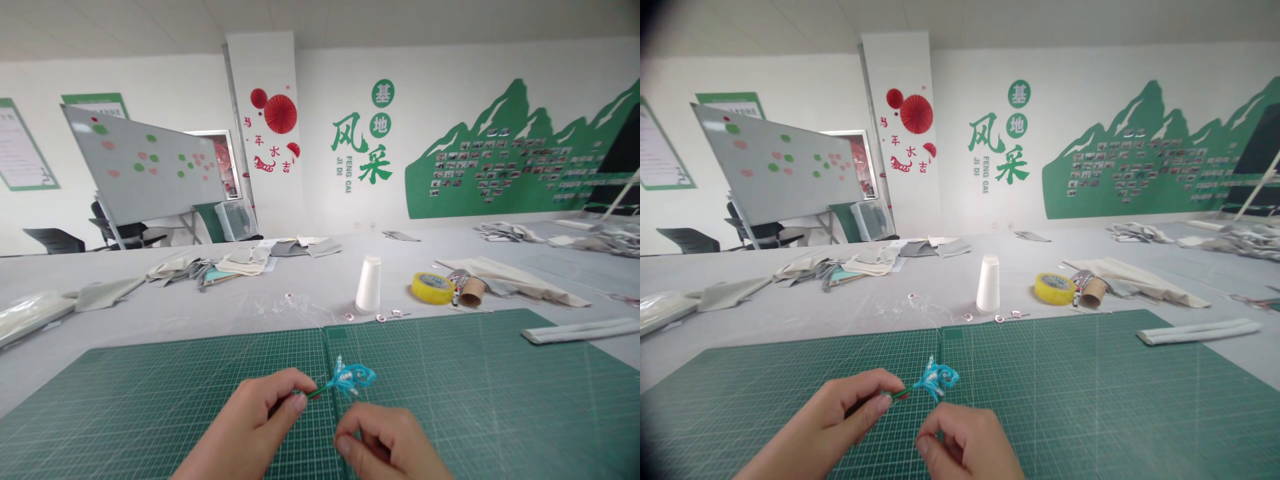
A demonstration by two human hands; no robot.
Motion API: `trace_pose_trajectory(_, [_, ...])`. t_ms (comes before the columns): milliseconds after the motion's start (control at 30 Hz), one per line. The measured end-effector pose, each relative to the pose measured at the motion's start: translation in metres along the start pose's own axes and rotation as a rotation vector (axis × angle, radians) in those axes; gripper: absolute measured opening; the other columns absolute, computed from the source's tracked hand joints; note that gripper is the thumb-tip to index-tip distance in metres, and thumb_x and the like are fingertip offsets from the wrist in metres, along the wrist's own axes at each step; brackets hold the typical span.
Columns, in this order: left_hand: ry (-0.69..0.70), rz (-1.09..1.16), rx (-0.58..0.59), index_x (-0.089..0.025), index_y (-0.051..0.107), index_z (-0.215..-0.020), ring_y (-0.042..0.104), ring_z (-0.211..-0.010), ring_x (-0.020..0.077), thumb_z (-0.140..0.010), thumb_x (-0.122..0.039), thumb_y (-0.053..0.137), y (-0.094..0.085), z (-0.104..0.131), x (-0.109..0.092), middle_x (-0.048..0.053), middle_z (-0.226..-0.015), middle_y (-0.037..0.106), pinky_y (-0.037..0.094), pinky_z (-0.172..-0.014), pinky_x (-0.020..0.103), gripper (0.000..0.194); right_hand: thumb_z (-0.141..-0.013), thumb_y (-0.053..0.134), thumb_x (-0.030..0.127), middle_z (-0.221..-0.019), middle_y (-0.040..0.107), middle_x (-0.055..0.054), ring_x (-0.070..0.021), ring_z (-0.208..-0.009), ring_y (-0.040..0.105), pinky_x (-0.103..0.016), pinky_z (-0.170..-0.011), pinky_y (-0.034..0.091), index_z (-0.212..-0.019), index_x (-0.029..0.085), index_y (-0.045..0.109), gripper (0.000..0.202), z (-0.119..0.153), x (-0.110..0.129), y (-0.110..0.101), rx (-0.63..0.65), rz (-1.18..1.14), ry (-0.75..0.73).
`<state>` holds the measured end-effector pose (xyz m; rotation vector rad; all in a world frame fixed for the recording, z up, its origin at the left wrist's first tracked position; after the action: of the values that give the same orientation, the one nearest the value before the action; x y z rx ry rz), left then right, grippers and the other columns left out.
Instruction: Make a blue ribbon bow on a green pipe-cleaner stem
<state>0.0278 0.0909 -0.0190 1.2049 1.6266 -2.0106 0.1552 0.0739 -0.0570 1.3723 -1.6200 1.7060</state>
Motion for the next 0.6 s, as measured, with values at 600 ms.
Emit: trace_pose_trajectory(600, [0.107,0.066,0.226,-0.021,0.07,-0.088,0.047,-0.064,0.0136,-0.088,-0.035,0.05,0.018,0.006,-0.015,-0.001,-0.071,0.056,0.036,-0.06,0.022,0.024,-0.07,0.064,0.037,-0.058,0.047,0.003,-0.0129,-0.056,0.037,-0.026,-0.052,0.029,-0.062,0.019,0.056,0.022,-0.013,-0.016,0.001,0.053,-0.382,0.08])
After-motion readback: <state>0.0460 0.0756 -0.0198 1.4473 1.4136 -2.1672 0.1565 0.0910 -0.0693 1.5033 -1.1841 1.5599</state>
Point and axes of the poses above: each hand's wrist, its own z-axis away from the middle knuckle, its own y-axis out of the palm, x = y × z, the point moved 10 cm from there along -z, towards the middle knuckle
